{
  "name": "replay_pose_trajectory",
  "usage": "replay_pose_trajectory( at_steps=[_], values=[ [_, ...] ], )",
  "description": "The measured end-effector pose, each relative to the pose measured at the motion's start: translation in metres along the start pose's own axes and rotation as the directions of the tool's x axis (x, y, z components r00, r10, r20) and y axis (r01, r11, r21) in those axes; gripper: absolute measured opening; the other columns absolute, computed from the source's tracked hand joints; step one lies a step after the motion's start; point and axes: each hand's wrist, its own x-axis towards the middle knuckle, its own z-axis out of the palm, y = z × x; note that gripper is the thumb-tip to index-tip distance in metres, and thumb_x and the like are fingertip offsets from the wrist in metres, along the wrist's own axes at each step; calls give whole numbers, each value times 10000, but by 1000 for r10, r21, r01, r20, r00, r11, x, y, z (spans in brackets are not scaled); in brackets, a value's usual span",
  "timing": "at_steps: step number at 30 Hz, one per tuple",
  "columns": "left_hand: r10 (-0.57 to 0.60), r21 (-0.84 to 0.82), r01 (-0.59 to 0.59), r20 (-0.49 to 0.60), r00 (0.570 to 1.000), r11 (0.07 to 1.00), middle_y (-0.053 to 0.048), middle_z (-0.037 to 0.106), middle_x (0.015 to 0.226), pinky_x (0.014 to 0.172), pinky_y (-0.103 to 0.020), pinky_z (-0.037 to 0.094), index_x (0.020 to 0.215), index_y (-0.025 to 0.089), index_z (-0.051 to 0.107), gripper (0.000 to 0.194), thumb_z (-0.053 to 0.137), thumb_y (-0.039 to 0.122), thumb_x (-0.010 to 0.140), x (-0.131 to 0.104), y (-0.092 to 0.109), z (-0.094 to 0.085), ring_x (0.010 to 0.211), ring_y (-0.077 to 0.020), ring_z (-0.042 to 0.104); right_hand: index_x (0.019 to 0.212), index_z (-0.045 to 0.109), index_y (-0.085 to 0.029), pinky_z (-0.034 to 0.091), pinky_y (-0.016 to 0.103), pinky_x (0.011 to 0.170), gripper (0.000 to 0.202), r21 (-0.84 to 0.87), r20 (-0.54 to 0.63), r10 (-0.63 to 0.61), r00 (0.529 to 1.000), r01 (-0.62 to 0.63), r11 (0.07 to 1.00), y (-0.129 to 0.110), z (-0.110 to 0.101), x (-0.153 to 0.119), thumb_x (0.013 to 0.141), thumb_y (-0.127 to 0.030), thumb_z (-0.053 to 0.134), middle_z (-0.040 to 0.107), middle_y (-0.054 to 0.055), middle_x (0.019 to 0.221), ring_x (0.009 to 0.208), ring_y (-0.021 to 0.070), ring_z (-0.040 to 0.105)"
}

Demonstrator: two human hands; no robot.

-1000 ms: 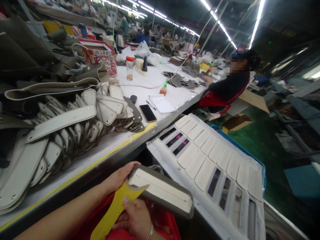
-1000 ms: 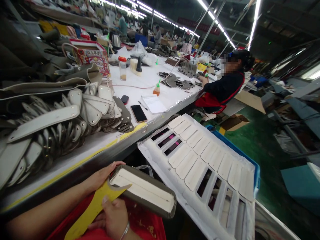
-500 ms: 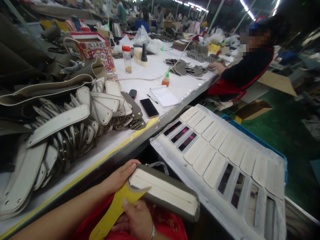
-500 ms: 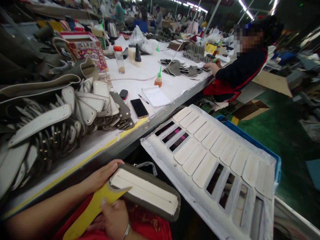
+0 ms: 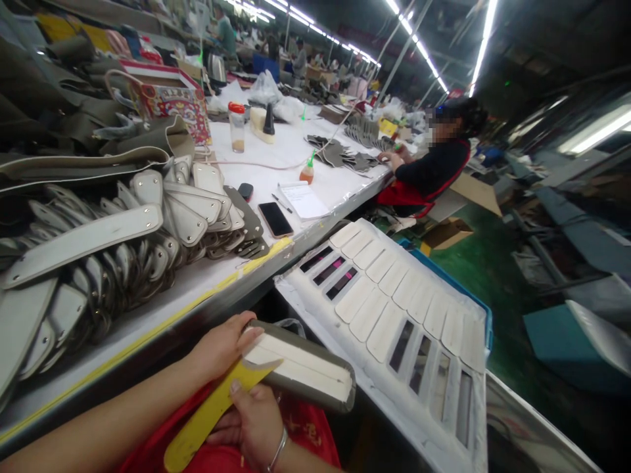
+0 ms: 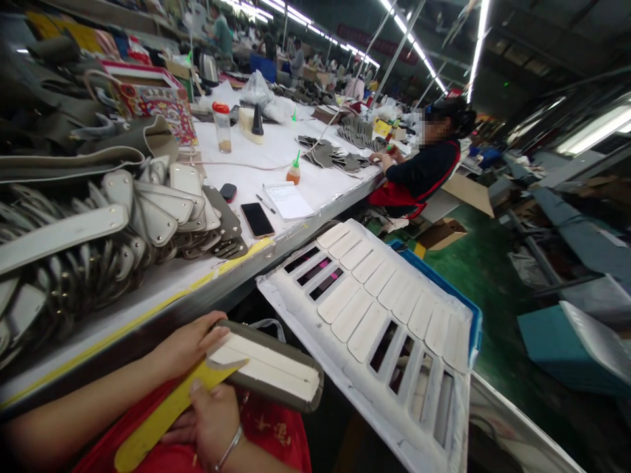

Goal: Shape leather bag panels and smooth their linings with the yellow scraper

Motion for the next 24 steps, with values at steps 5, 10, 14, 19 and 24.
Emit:
replay_pose_trajectory(
  at_steps=[5,10,14,19,24],
  values=[
    [331,311,-326,35,943,893,-92,578,1175,940,-387,337,1105,241,605,350,493,437,837,2,14,-3,1088,-289,496,838,595,-132,425,164,332,630,26,-51,22,998,-20,999,0,2,0,462,-616,738,683,78,666,462,163,633],
    [324,509,-341,124,938,791,-84,585,823,837,-403,397,847,170,600,357,320,381,914,12,24,5,831,-239,539,845,586,-128,474,196,352,696,64,-117,6,993,1,998,-2,-5,2,401,-639,744,691,91,679,445,168,627],
    [267,365,-267,51,962,892,-83,579,805,868,-436,383,781,170,580,345,375,430,879,18,28,10,851,-255,543,850,581,-130,493,207,368,699,66,-157,-31,987,42,997,-6,-4,1,405,-646,737,697,104,697,445,169,629],
    [207,147,-214,56,977,966,-59,675,906,796,-314,484,992,181,612,540,161,468,917,11,9,0,842,-189,627,884,587,-93,479,185,356,709,-15,-80,-63,995,62,998,-8,-6,-15,447,-631,735,692,129,709,464,175,639],
    [3,-486,60,128,992,872,-63,667,1118,945,-367,442,1199,186,573,652,228,626,862,-17,-15,-12,1061,-244,595,853,570,-78,454,175,340,653,-92,-121,-131,984,120,988,-7,-23,-38,524,-623,715,683,147,705,465,179,636]
  ],
)
